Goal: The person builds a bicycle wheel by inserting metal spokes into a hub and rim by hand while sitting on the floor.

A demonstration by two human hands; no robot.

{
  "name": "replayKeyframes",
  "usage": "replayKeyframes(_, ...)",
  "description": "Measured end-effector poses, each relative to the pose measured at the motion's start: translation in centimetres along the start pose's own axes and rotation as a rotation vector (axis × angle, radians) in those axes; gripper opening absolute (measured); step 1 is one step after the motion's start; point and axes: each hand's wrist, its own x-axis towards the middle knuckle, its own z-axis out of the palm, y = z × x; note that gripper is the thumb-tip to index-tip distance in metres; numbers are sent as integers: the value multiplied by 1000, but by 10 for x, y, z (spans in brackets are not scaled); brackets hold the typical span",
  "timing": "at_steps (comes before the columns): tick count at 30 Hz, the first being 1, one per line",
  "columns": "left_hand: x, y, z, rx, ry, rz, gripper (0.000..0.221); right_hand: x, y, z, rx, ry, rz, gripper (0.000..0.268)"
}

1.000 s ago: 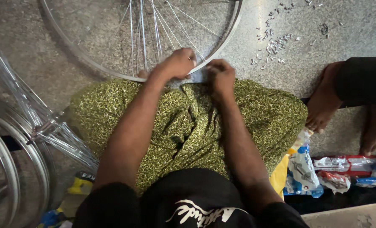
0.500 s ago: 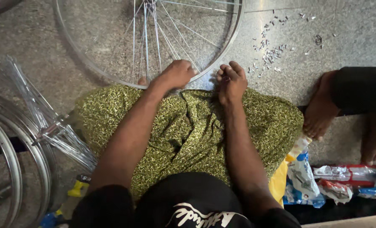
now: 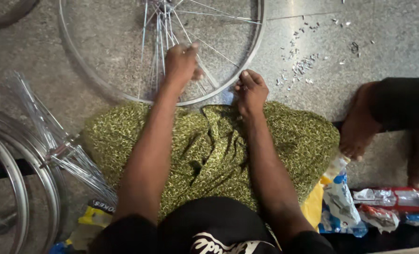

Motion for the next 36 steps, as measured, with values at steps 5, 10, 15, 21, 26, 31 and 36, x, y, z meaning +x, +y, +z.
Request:
replayKeyframes(5,97,2,50,-512,371,153,23,6,1,-6,-130,7,23,16)
replayKeyframes(10,171,7,71,-889,496,243,17,6,2,-5,-75,28,-4,16)
replayKeyframes(15,151,30,72,-1149,361,276,16,11,0,-1,-40,46,24,12)
replayKeyframes(21,87,28,73,-1204,404,156,26,3,-5,6,-4,13,51,11)
replayKeyframes(26,88,10,61,-934,321,276,12,-3,-10,15,-21,23,86,11)
replayKeyframes(31,55,-7,63,-461,104,170,21,-24,-10,24,-72,100,65,8)
replayKeyframes(36,-2,-21,48,-346,-246,-13,26,-79,8,23,-152,96,40,7)
